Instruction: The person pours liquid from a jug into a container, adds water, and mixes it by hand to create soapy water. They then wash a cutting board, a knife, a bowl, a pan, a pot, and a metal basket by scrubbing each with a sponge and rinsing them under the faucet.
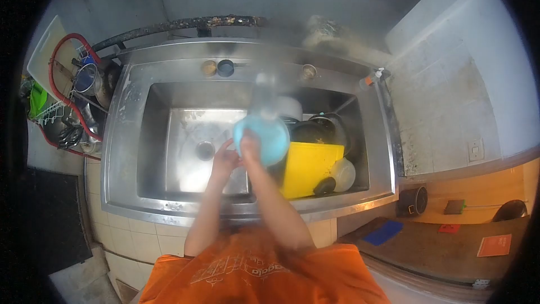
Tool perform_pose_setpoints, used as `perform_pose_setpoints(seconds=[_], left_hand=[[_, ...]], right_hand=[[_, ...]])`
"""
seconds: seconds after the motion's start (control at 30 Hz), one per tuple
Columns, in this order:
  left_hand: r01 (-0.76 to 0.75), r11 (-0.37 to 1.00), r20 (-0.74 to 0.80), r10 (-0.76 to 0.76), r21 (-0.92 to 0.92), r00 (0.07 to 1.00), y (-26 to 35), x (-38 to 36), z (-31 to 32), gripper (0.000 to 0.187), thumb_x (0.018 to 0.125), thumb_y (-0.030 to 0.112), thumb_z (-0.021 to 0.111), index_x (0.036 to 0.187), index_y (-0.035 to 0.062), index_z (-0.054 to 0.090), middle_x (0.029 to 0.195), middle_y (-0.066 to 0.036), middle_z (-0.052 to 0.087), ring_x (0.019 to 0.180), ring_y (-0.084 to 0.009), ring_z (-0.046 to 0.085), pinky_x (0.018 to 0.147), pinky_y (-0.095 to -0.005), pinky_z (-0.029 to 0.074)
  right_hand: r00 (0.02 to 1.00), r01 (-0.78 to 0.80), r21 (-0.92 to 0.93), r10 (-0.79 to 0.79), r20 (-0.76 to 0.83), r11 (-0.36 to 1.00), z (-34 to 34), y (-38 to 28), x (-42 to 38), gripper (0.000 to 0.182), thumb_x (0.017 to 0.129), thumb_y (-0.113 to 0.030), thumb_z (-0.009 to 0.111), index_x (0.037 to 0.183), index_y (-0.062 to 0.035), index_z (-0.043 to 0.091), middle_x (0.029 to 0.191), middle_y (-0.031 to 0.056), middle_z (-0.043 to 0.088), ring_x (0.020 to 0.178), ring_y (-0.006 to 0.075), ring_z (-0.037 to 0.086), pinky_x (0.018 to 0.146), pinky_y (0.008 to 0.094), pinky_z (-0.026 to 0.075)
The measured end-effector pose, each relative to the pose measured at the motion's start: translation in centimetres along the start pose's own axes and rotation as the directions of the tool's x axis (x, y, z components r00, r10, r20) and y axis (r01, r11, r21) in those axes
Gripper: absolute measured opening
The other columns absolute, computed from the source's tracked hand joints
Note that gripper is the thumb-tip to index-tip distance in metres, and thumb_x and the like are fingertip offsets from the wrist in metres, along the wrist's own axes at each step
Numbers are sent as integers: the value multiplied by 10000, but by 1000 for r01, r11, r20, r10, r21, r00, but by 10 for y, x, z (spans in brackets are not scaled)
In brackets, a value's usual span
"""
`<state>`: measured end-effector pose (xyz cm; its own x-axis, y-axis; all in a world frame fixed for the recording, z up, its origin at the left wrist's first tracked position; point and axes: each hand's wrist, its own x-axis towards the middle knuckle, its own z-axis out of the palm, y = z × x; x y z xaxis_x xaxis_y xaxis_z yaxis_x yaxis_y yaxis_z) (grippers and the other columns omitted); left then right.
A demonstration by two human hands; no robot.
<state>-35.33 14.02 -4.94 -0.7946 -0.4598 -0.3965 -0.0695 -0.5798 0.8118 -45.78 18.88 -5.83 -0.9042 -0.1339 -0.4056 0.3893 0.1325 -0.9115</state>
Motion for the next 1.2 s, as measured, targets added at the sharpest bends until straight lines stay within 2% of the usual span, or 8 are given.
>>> perform_pose_setpoints(seconds=[0.17,0.23,0.33,0.43,0.53,0.77,0.97,1.2], left_hand=[[-6,1000,-19,7,25,1000,-2,4,-2,467,868,23,588,1296,-29,409,852,-90,569,717,-134,593,665,-271,588],[-12,1000,-19,13,22,1000,-1,5,-2,467,866,28,593,1293,-27,413,852,-94,570,717,-134,593,662,-270,588],[3,999,-28,-2,34,1000,4,0,1,463,866,32,596,1289,-26,417,848,-95,570,717,-133,590,660,-271,588],[10,1000,-42,-9,21,999,1,-1,4,460,869,34,593,1290,-23,417,846,-93,569,712,-131,585,661,-274,588],[-16,1000,-50,17,21,999,1,-1,3,462,872,39,592,1296,-12,415,843,-94,566,710,-131,580,665,-277,588],[10,1000,-46,-10,12,999,-1,1,2,455,874,49,595,1294,7,424,836,-76,550,732,-129,571,682,-281,588],[-15,1000,-19,15,7,1000,-1,1,2,446,870,38,592,1287,6,437,880,-83,569,750,-123,575,669,-283,586],[-163,972,-66,177,168,982,-17,7,-8,383,878,22,576,1251,39,492,1039,-92,597,837,-137,586,750,-255,519]], right_hand=[[897,378,-89,-341,281,922,-25,-12,-5,327,897,-184,444,1016,49,641,962,123,646,892,210,580,812,307,447],[812,560,-527,-550,194,640,-48,-8,14,313,901,-168,439,1007,31,657,983,115,650,897,215,588,844,307,447],[925,318,-709,-369,87,630,-64,5,27,307,906,-159,436,1018,26,653,976,108,648,890,229,591,848,325,454],[998,-11,-37,13,59,999,-45,18,29,305,912,-157,431,1033,23,646,962,102,645,881,226,590,842,325,452],[939,-114,67,85,334,991,-16,-31,-22,303,917,-152,429,1049,27,635,945,102,641,867,209,586,837,315,444],[879,474,-554,-399,260,684,-57,9,50,327,911,-208,465,1030,49,627,969,119,641,904,193,587,823,300,441],[967,-194,-175,218,131,965,-54,21,47,332,904,-235,508,1028,45,637,1009,118,635,903,192,591,821,308,460],[869,158,-85,-98,485,984,-51,-17,-10,260,912,-168,493,1008,18,647,922,75,640,876,167,594,789,289,472]])
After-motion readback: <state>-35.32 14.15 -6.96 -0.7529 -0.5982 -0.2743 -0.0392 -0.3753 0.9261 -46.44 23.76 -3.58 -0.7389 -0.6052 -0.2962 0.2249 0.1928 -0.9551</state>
